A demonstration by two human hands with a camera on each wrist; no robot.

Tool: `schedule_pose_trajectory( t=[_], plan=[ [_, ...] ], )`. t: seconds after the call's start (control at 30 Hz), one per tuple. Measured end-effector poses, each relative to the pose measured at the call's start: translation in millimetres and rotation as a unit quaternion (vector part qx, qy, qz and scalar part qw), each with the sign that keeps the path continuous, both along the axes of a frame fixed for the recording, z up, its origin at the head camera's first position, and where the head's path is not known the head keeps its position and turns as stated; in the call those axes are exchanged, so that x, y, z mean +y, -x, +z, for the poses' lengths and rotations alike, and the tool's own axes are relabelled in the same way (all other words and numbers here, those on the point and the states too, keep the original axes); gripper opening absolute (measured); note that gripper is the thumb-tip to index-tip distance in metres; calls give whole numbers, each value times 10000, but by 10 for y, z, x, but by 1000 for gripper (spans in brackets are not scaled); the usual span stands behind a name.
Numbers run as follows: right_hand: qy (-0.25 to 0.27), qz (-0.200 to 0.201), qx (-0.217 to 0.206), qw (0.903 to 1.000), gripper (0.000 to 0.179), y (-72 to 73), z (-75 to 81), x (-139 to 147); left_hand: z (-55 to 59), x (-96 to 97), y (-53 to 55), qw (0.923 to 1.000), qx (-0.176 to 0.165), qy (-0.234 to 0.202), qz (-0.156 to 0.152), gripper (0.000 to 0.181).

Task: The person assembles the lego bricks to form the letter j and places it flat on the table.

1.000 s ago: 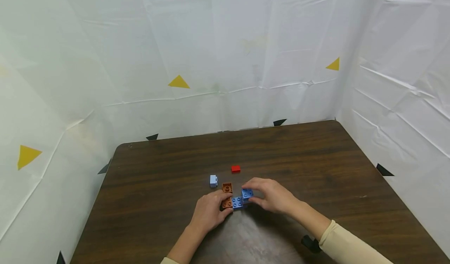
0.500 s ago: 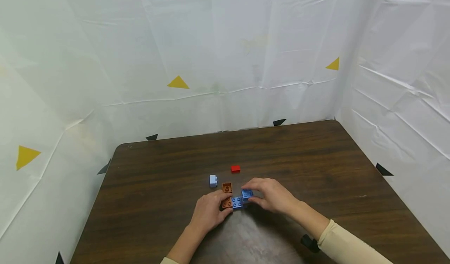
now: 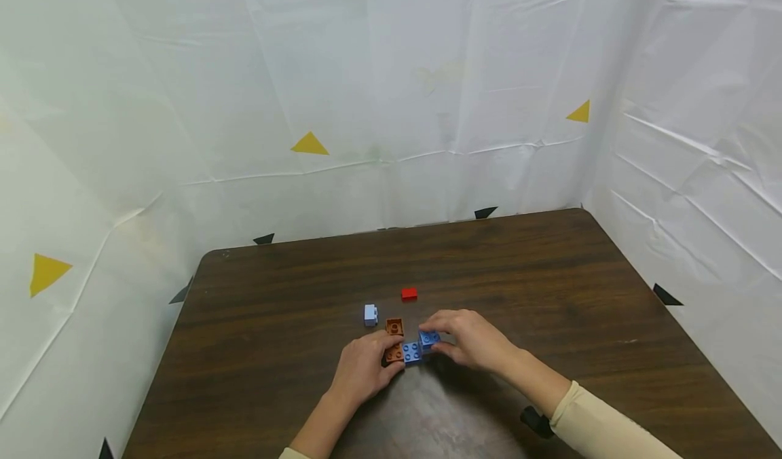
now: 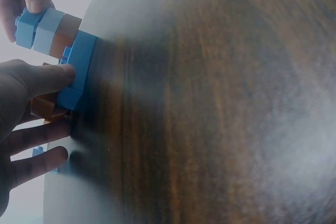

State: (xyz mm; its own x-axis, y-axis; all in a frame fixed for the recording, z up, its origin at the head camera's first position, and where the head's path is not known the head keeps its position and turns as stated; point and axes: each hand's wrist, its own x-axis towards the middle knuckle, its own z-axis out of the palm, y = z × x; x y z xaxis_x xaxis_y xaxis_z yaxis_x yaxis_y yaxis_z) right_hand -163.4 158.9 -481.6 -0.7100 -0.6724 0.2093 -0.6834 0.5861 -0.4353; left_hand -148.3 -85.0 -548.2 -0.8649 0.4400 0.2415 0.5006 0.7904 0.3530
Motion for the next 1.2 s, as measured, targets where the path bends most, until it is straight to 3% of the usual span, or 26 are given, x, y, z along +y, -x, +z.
schedule_pose_trajectory(
  t=[0.73,1.07,1.2],
  plan=[
    [-268,-69,240,9993,35,10,7,-28,-11,-4,8,10000,-21,-13,-1,43],
    [-384,-161,110,9991,34,13,25,-33,2,-3,-2,10000,-58,-8,-21,43],
    [-408,-65,-293,9987,37,54,56,-32,3,-3,-3,9999,-102,9,7,44]
  ],
)
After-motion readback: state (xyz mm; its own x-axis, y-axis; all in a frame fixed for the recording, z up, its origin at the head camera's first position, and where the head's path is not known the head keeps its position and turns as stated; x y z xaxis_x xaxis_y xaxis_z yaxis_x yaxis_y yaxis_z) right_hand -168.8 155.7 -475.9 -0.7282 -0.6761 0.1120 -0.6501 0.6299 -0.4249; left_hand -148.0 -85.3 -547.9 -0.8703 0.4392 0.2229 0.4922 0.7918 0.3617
